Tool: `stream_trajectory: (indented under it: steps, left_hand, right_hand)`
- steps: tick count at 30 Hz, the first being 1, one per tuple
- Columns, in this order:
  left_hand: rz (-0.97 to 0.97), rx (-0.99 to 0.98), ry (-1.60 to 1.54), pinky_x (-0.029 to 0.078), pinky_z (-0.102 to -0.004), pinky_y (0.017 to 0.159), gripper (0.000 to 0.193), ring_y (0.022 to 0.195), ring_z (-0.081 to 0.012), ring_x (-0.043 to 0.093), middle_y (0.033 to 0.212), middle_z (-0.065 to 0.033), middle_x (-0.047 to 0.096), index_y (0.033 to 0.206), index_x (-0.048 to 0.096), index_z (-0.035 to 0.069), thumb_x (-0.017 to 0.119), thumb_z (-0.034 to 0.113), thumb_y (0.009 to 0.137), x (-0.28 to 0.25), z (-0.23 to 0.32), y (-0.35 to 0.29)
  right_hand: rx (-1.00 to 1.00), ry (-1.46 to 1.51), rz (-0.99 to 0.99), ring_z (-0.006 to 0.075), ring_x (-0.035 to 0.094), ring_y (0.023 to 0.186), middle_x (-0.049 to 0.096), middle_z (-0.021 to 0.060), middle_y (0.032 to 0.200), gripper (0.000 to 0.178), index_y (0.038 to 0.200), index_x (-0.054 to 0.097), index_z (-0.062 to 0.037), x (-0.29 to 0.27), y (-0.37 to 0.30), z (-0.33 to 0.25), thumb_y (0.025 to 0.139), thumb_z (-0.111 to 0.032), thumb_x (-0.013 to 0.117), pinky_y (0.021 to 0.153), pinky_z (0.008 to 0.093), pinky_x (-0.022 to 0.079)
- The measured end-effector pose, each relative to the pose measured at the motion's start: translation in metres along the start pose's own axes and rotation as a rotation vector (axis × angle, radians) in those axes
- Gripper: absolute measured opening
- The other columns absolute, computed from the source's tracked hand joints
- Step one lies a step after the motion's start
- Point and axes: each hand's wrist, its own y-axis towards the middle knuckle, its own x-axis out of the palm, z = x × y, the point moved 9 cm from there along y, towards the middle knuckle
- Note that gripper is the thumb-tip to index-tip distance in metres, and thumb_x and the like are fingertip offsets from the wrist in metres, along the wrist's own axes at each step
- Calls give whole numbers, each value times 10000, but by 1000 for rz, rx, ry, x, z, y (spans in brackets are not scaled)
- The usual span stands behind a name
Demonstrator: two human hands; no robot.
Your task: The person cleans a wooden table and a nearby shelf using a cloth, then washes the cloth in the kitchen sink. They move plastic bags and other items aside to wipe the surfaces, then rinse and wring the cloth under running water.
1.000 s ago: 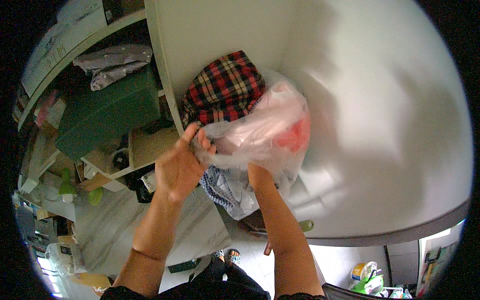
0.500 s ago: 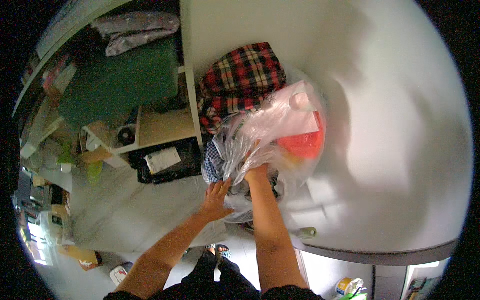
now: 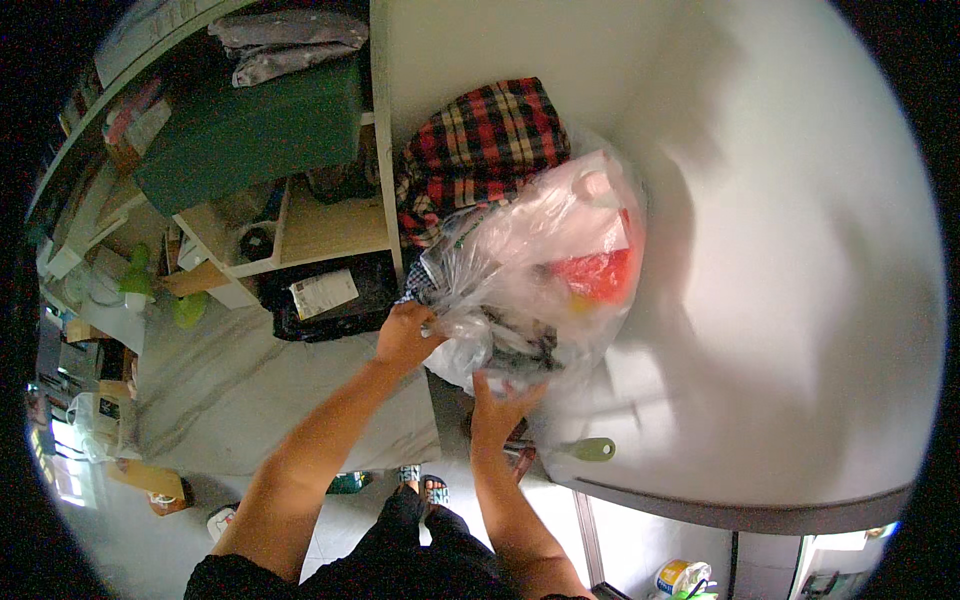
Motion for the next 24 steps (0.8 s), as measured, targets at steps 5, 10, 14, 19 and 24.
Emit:
stream_trajectory:
  steps: [5, 10, 14, 19, 24]
  left_hand:
    - [42, 60, -77, 468, -419, 677, 187, 763, -344, 581, 776, -166, 589, 733, 591, 3, 698, 152, 698, -35, 17, 3]
    - [24, -158, -270, 421, -413, 572, 165, 652, -357, 552, 698, -211, 531, 742, 534, -35, 647, 84, 732, -36, -6, 2]
    - [77, -239, -396, 423, -383, 577, 141, 638, -361, 545, 688, -221, 522, 787, 529, -34, 633, 59, 764, -15, -19, -1]
    - [277, -218, -558, 448, -338, 618, 142, 679, -294, 580, 786, -195, 592, 966, 561, -29, 543, 23, 836, -30, -19, 16]
    - [264, -254, -833, 419, -273, 611, 180, 672, -117, 481, 711, -90, 546, 1068, 553, 14, 510, 63, 900, -22, -43, 23]
  right_hand:
    - [-712, -618, -157, 376, 334, 1278, 234, 250, 1435, 1064, 1435, 119, 12, 74, 57, -40, 639, -183, 799, 958, 419, 417]
    - [-602, -848, -418, 367, 497, 1130, 537, 210, 1203, 762, 1279, 466, -26, 147, 169, 9, 623, -261, 775, 1002, 438, 361]
    - [-558, -650, -528, 336, 558, 1054, 602, 181, 1110, 545, 1135, 567, -31, 172, 187, 12, 679, -283, 727, 931, 420, 420]
    - [-579, -1120, -675, 318, 589, 1012, 625, 167, 1086, 452, 1085, 615, -54, 158, 143, -22, 714, -295, 711, 886, 409, 454]
    - [-558, -1373, -652, 321, 558, 1054, 591, 192, 1125, 370, 1075, 633, -97, 160, 60, -202, 744, -249, 699, 916, 428, 422]
